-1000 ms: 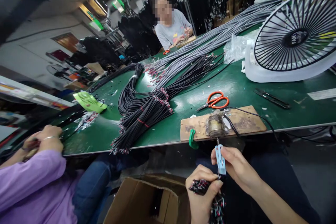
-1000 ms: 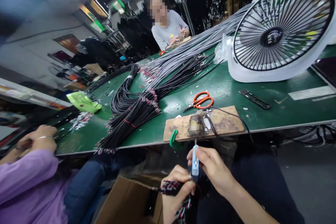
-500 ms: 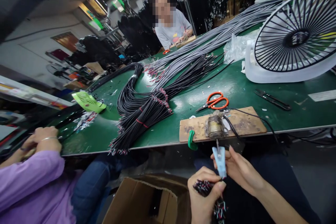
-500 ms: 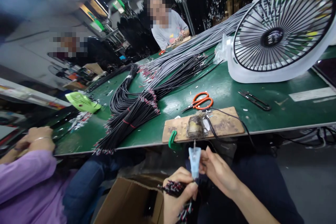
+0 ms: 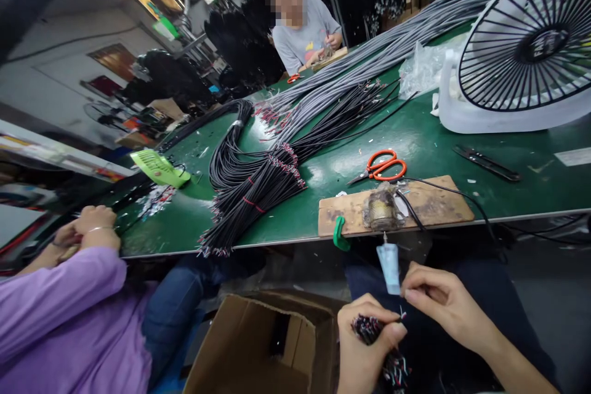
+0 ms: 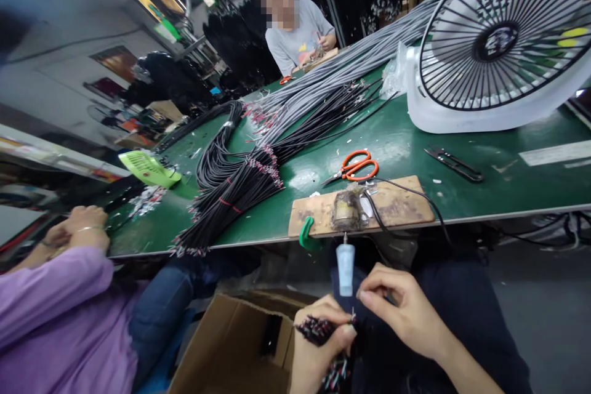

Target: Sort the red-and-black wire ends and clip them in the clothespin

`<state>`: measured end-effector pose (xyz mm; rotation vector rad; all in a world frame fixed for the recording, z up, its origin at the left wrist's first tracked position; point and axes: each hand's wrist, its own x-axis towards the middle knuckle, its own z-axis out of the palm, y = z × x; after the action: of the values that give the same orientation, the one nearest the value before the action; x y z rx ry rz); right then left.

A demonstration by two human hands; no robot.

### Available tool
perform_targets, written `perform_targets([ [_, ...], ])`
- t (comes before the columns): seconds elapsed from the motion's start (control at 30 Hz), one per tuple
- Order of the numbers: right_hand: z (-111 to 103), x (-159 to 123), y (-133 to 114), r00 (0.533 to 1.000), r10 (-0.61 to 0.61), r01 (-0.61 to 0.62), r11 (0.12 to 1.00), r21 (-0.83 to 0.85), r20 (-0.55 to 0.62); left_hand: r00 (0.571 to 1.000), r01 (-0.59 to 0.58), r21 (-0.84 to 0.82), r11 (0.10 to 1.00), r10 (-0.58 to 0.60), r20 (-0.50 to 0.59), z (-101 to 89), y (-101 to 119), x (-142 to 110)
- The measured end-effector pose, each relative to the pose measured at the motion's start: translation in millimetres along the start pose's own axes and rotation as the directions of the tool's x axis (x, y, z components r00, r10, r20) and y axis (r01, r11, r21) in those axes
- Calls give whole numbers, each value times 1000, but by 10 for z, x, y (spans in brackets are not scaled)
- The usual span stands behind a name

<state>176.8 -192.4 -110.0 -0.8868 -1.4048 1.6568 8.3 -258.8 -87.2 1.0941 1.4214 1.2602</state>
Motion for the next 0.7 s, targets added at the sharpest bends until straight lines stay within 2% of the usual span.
perform_targets([
  [0.17,93,-7,-165,989,-124,136,978,-156,85,987,153,54,987,-155,37,20,-115,-62],
  [0.3,146,7,-224,979,-153,180,958,-224,134,979,182,42,982,-185,90,76,-156,-73],
  [0.4,150,17,-197,981,-174,192,949,-252,89,988,152,-19,988,-151,46,93,-178,-87],
  [0.47,149,13,-152,982,-182,189,951,-244,52,985,170,-116,979,-171,7,93,-199,-100],
  [0.57,181,-18,-81,977,-209,197,958,-206,-37,968,239,-312,919,-252,-3,108,-230,-110],
  [0.7,269,-75,-8,957,-254,244,966,-81,-144,965,245,-488,838,-259,38,154,-253,-101],
])
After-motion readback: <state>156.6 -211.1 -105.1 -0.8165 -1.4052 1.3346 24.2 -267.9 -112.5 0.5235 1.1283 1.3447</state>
